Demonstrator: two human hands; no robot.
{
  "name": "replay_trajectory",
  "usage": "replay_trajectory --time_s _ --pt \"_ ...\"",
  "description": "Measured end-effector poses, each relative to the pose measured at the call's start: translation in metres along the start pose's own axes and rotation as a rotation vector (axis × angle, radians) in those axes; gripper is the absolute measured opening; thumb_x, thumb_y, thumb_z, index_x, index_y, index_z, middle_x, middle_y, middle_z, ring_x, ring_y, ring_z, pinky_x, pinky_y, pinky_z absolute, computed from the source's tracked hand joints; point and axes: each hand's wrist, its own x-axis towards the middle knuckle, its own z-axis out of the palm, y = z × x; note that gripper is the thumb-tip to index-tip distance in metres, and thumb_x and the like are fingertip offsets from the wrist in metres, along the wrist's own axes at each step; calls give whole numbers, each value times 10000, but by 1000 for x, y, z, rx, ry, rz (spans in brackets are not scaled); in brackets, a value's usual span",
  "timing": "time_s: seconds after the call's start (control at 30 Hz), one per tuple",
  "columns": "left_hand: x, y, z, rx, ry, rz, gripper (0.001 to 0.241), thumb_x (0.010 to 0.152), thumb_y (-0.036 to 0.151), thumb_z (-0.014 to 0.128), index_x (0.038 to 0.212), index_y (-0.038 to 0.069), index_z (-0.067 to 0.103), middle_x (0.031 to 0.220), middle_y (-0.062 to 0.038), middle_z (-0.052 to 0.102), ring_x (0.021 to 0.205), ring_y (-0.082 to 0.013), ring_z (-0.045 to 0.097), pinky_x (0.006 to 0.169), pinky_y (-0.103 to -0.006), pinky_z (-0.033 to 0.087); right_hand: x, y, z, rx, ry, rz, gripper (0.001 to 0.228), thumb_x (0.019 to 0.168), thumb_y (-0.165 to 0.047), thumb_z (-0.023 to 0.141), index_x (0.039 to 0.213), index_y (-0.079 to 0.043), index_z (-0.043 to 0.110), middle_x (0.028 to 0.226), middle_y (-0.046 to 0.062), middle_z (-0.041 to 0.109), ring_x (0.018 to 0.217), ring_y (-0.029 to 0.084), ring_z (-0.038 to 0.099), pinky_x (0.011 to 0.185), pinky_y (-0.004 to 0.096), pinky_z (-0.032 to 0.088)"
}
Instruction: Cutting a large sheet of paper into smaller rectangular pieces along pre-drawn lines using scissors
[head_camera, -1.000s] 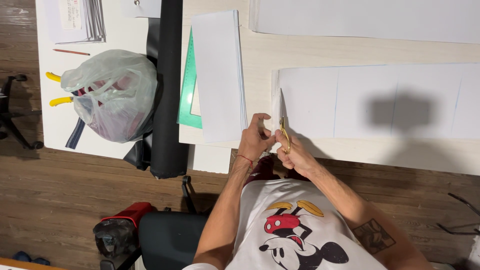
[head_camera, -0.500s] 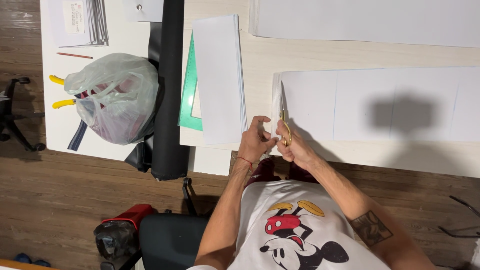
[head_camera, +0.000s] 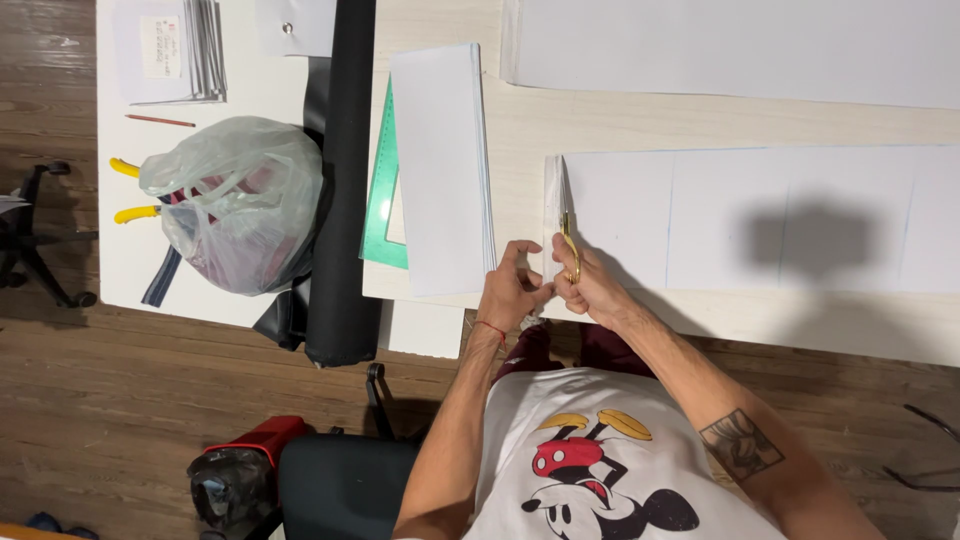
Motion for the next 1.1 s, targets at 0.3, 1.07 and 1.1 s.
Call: replay_trajectory --time_s 0.3,1.07,1.1 --pt "3 -4 1 3 5 -7 673 901 155 961 1471 218 608 961 -105 875 736 -274 821 763 -385 682 13 -7 -5 -10 -4 -11 603 1210 -751 522 1194 -152 456 540 -93 260 424 41 209 349 185 197" --pt "-47 36 6 82 424 419 744 1079 211 878 1668 3 473 1545 -335 645 1063 -453 829 943 -548 726 -120 161 -113 -160 -203 -89 561 1272 -614 334 1321 -103 562 480 -5 411 377 106 322 356 230 303" --pt "-42 19 9 136 474 523 697 1081 211 882 1633 6 509 1560 -284 594 913 -395 846 853 -519 749 -132 176 -124 -162 -144 -87 561 1278 -569 355 1380 -59 563 456 33 425 354 126 351 332 246 307"
